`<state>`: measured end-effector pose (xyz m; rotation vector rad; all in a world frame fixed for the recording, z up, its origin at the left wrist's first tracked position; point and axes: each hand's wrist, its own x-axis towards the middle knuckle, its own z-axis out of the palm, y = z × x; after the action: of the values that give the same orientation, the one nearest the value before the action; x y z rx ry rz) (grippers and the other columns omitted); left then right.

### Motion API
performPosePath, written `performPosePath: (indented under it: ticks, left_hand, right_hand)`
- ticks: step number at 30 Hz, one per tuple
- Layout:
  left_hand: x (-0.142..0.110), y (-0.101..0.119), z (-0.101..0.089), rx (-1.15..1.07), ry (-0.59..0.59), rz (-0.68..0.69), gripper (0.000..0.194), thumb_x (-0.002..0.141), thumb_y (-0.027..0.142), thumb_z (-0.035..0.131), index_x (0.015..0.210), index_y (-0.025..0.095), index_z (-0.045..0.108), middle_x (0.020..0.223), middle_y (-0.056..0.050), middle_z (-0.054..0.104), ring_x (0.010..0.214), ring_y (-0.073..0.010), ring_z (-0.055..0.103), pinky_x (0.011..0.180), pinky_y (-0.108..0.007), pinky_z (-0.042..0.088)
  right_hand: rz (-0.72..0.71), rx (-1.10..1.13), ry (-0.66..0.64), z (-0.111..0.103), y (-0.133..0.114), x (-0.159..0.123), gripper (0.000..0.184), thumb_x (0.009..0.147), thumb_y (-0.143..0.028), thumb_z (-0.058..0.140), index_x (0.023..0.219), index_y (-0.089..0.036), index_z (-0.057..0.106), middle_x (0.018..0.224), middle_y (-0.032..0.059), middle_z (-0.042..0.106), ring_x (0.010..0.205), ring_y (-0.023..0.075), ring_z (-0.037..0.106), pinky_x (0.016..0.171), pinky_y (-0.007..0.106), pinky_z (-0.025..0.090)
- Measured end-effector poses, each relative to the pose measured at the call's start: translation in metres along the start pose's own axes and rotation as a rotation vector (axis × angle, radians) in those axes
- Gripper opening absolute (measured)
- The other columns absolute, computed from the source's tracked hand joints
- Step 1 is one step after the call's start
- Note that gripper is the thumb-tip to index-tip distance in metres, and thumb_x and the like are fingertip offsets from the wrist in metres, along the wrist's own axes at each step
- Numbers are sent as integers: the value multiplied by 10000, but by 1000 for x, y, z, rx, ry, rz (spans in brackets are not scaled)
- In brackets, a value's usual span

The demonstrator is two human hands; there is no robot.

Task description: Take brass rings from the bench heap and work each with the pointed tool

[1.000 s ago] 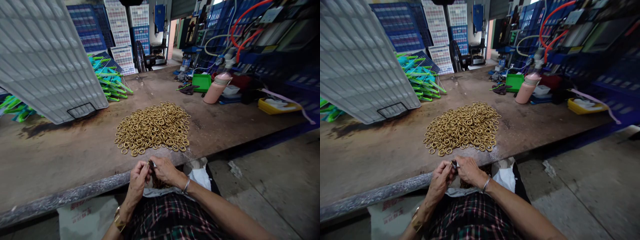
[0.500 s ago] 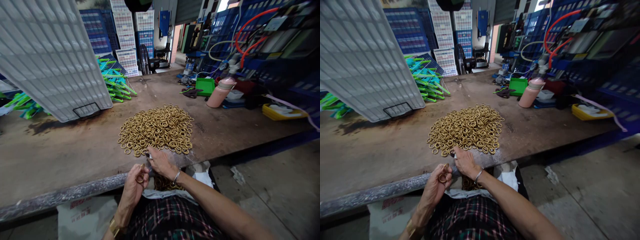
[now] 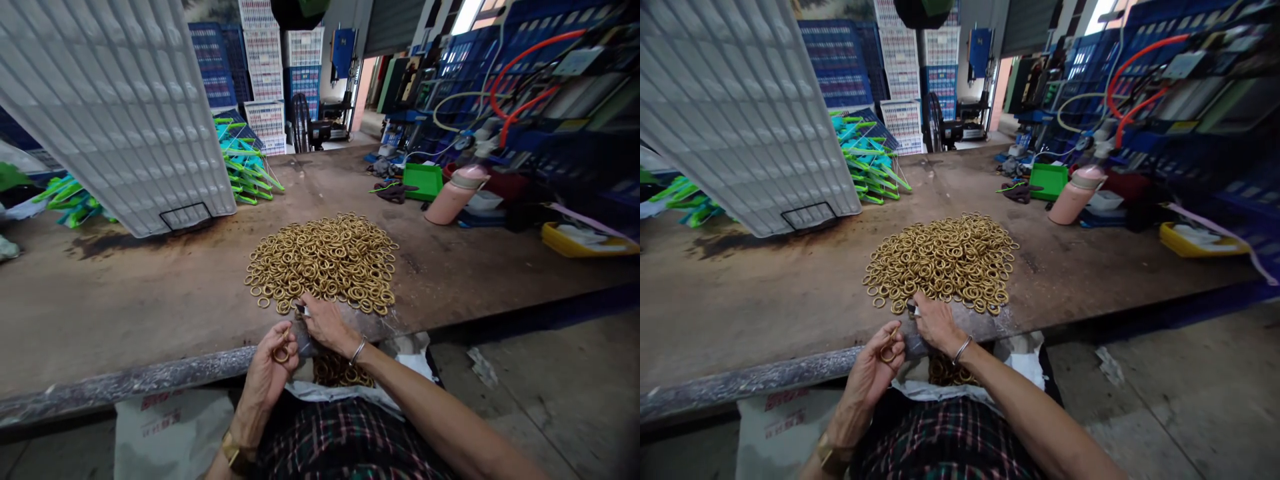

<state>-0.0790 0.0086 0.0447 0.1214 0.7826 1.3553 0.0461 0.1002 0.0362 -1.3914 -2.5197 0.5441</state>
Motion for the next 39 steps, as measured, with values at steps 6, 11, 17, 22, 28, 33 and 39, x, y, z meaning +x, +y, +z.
performPosePath:
  ticks: [6, 11, 17, 22, 28, 33, 39]
  left_hand:
    - [3, -2, 0, 42, 78, 1, 190, 657, 233, 666, 750, 140, 529, 732, -24, 591, 606, -97, 550, 456, -160, 382]
    - [4, -10, 8, 241, 100, 71, 289, 664, 348, 677, 813, 174, 501, 632, 38, 540, 471, -67, 490, 367, -140, 308]
    - [7, -18, 8, 506, 122, 214, 315, 692, 449, 626, 774, 166, 514, 496, 87, 426, 352, -21, 318, 336, -140, 238]
    - [9, -20, 3, 753, 174, 300, 336, 695, 489, 597, 769, 164, 553, 444, 90, 395, 351, -41, 329, 346, -162, 258]
    - [5, -17, 8, 571, 57, 132, 298, 720, 452, 588, 710, 178, 471, 526, 76, 449, 370, -29, 333, 350, -154, 230]
    - [0, -16, 13, 425, 8, 95, 295, 707, 421, 616, 734, 186, 439, 566, 74, 463, 395, -29, 353, 367, -150, 246]
    - [2, -15, 15, 453, 24, 125, 313, 702, 435, 618, 724, 185, 431, 564, 75, 463, 400, -27, 358, 379, -147, 257]
  right_hand:
    - [-118, 309, 92, -3, -1, -16, 124, 804, -163, 438, 904, -197, 503, 795, 9, 600, 715, 123, 539, 646, 208, 347]
    - [-184, 393, 102, -11, -6, -26, 98, 795, -175, 462, 879, -192, 511, 768, 13, 580, 699, 124, 516, 629, 210, 355]
    - [-132, 557, 84, -14, -10, -26, 116, 837, -251, 424, 810, -183, 515, 696, -16, 527, 635, 105, 460, 595, 204, 343]
    - [19, 700, 48, -8, -11, -22, 156, 806, -245, 418, 694, -169, 495, 604, -48, 441, 577, 91, 400, 542, 197, 309]
    - [-17, 678, 67, -8, -10, -22, 135, 791, -238, 441, 689, -172, 499, 609, -48, 454, 578, 86, 403, 541, 193, 300]
    - [25, 622, 97, -8, -4, -21, 152, 810, -203, 400, 698, -174, 499, 587, -43, 452, 559, 91, 409, 540, 196, 298]
    - [-109, 255, 25, 0, 4, -33, 130, 776, -148, 423, 821, -180, 541, 648, -5, 538, 581, 115, 439, 563, 225, 278]
